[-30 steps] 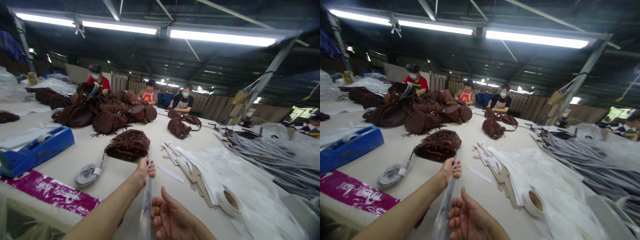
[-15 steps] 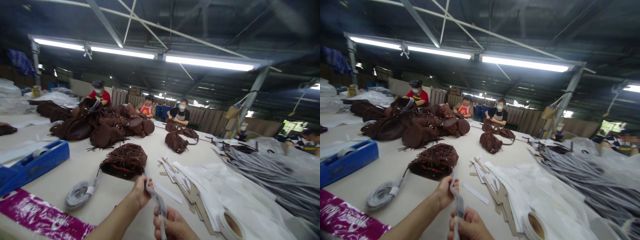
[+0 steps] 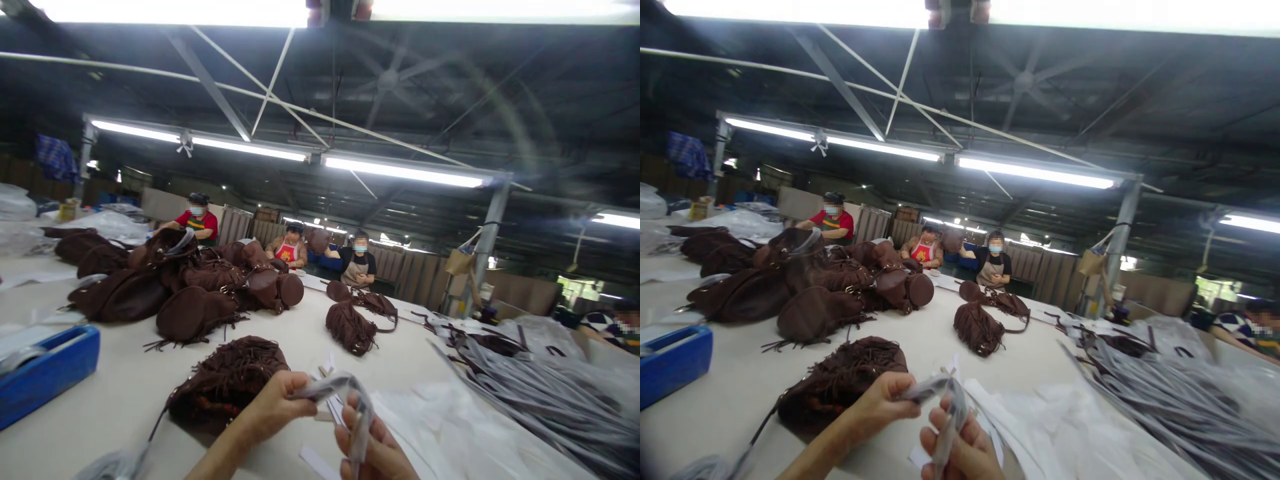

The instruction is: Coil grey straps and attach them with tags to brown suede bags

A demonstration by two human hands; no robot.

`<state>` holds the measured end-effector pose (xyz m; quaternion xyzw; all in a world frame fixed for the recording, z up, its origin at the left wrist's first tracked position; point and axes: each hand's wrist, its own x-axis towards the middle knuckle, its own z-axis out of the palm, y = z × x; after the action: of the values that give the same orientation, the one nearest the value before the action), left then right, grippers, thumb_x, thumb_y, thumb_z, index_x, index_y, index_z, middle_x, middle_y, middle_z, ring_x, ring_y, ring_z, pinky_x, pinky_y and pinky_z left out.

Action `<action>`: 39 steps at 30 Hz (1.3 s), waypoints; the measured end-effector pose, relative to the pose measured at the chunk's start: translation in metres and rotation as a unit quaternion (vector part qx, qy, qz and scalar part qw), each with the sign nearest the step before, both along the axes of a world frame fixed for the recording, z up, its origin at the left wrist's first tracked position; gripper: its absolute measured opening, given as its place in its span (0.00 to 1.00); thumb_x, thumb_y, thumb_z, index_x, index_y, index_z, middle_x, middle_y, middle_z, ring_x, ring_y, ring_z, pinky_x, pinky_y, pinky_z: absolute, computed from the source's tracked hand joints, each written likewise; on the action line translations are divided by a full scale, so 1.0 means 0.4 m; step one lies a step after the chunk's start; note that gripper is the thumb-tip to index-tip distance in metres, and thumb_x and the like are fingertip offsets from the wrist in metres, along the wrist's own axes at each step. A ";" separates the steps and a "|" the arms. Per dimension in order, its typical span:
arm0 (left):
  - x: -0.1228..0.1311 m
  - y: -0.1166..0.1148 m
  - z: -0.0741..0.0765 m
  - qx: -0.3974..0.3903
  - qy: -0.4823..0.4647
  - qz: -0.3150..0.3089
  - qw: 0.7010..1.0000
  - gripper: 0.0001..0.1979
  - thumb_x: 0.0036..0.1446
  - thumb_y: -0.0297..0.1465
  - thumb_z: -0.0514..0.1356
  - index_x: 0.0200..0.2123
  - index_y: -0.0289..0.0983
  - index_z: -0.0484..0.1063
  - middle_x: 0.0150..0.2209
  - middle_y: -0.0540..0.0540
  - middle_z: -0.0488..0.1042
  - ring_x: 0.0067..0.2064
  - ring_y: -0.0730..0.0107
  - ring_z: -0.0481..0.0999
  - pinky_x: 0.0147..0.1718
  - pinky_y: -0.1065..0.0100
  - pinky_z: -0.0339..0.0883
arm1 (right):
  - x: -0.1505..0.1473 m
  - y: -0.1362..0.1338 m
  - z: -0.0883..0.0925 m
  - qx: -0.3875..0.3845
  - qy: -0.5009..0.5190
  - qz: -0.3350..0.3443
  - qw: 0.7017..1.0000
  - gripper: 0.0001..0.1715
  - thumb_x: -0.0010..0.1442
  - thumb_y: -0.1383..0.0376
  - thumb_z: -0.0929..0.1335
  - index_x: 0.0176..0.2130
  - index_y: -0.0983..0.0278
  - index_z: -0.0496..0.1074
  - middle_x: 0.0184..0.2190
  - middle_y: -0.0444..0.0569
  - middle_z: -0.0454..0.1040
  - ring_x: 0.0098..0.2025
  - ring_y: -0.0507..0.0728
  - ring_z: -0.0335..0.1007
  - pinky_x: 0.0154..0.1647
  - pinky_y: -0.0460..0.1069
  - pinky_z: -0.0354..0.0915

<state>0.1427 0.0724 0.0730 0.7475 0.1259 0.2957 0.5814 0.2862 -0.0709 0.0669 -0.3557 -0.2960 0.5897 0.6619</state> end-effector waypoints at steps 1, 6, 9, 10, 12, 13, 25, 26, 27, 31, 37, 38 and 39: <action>0.006 0.013 -0.005 -0.016 0.006 0.011 1.000 0.06 0.42 0.30 0.61 0.21 0.34 0.69 0.19 0.55 0.58 0.24 0.76 0.54 0.24 0.72 0.45 | 0.007 0.014 -0.001 0.014 0.008 -0.026 1.000 0.23 0.46 0.64 0.79 0.42 0.56 0.73 0.36 0.43 0.79 0.40 0.57 0.77 0.35 0.49 0.71; 0.030 0.027 -0.035 -0.042 0.010 0.034 0.998 0.08 0.43 0.33 0.60 0.20 0.33 0.70 0.19 0.51 0.67 0.23 0.75 0.59 0.25 0.72 0.49 | 0.006 0.121 -0.008 0.094 -0.030 -0.175 0.980 0.27 0.43 0.58 0.79 0.43 0.59 0.74 0.44 0.49 0.79 0.45 0.58 0.75 0.26 0.43 0.67; 0.048 0.014 -0.061 -0.115 -0.005 0.031 0.993 0.15 0.42 0.41 0.62 0.20 0.34 0.68 0.19 0.47 0.71 0.21 0.73 0.64 0.24 0.71 0.53 | 0.006 0.184 -0.033 0.119 -0.203 -0.240 0.942 0.27 0.49 0.52 0.76 0.44 0.63 0.74 0.46 0.57 0.78 0.38 0.59 0.76 0.17 0.43 0.62; 0.052 0.010 -0.070 -0.145 -0.008 0.032 0.989 0.17 0.41 0.44 0.63 0.21 0.34 0.68 0.19 0.46 0.72 0.20 0.72 0.64 0.23 0.71 0.53 | 0.011 0.199 -0.047 0.128 -0.292 -0.251 0.914 0.26 0.52 0.51 0.73 0.45 0.64 0.75 0.45 0.58 0.78 0.36 0.59 0.75 0.19 0.45 0.65; 0.054 0.003 -0.087 -0.188 -0.010 0.034 0.981 0.21 0.40 0.48 0.64 0.22 0.34 0.69 0.19 0.44 0.72 0.19 0.72 0.65 0.22 0.71 0.52 | 0.028 0.215 -0.075 0.164 -0.482 -0.245 0.825 0.21 0.58 0.52 0.69 0.46 0.61 0.76 0.42 0.55 0.79 0.35 0.60 0.76 0.29 0.49 0.71; 0.052 0.001 -0.094 -0.204 -0.010 0.032 0.978 0.21 0.40 0.48 0.64 0.23 0.34 0.69 0.20 0.43 0.73 0.19 0.72 0.65 0.21 0.71 0.53 | 0.038 0.216 -0.088 0.191 -0.564 -0.229 0.770 0.17 0.61 0.54 0.67 0.47 0.59 0.76 0.39 0.54 0.80 0.36 0.60 0.76 0.34 0.51 0.73; 0.018 0.021 -0.135 -0.400 -0.003 -0.110 0.910 0.14 0.42 0.33 0.56 0.26 0.28 0.76 0.27 0.37 0.76 0.27 0.64 0.74 0.32 0.66 0.67 | 0.075 0.148 -0.086 0.330 -0.837 -0.028 0.436 0.25 0.66 0.73 0.60 0.60 0.56 0.63 0.56 0.52 0.71 0.61 0.60 0.63 0.65 0.67 0.52; 0.019 0.022 -0.141 -0.404 0.009 -0.110 0.908 0.14 0.43 0.33 0.56 0.26 0.27 0.76 0.27 0.37 0.76 0.26 0.65 0.73 0.32 0.66 0.67 | 0.070 0.146 -0.094 0.327 -0.846 -0.041 0.419 0.26 0.66 0.73 0.60 0.61 0.58 0.62 0.57 0.53 0.70 0.61 0.61 0.62 0.66 0.69 0.49; 0.020 0.022 -0.146 -0.407 0.019 -0.110 0.906 0.14 0.43 0.33 0.56 0.26 0.27 0.76 0.27 0.37 0.76 0.27 0.65 0.74 0.32 0.66 0.67 | 0.064 0.146 -0.104 0.323 -0.854 -0.058 0.403 0.26 0.66 0.73 0.60 0.61 0.60 0.61 0.58 0.54 0.69 0.62 0.61 0.61 0.67 0.69 0.46; 0.029 0.028 -0.173 -0.409 0.028 -0.079 0.909 0.10 0.43 0.31 0.58 0.25 0.29 0.73 0.25 0.39 0.74 0.26 0.66 0.73 0.30 0.68 0.67 | 0.053 0.151 -0.142 0.304 -0.885 -0.109 0.337 0.25 0.66 0.70 0.61 0.62 0.64 0.59 0.61 0.55 0.65 0.64 0.62 0.56 0.68 0.69 0.42; 0.044 0.027 -0.174 -0.435 0.043 -0.012 0.899 0.09 0.48 0.33 0.58 0.23 0.32 0.70 0.21 0.45 0.69 0.21 0.69 0.69 0.24 0.69 0.66 | 0.057 0.175 -0.102 0.288 -0.900 -0.029 0.325 0.25 0.68 0.71 0.57 0.63 0.64 0.57 0.63 0.54 0.62 0.65 0.60 0.54 0.68 0.68 0.42; 0.044 0.022 -0.166 -0.430 0.037 0.000 0.902 0.10 0.49 0.34 0.58 0.24 0.32 0.70 0.21 0.46 0.69 0.21 0.69 0.69 0.24 0.69 0.66 | 0.058 0.182 -0.083 0.286 -0.899 -0.006 0.332 0.25 0.68 0.72 0.56 0.62 0.63 0.57 0.63 0.54 0.61 0.65 0.59 0.54 0.68 0.68 0.40; 0.044 0.016 -0.156 -0.420 0.028 0.009 0.907 0.10 0.50 0.34 0.58 0.25 0.32 0.69 0.21 0.46 0.69 0.21 0.70 0.68 0.24 0.70 0.66 | 0.061 0.187 -0.063 0.284 -0.897 0.017 0.339 0.25 0.68 0.72 0.56 0.62 0.64 0.58 0.63 0.54 0.61 0.65 0.59 0.53 0.68 0.67 0.40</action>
<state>0.1604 0.0788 0.0107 0.4415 0.2616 0.1995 0.8348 0.3105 0.0041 0.0417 -0.4568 -0.8672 -0.1917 0.0503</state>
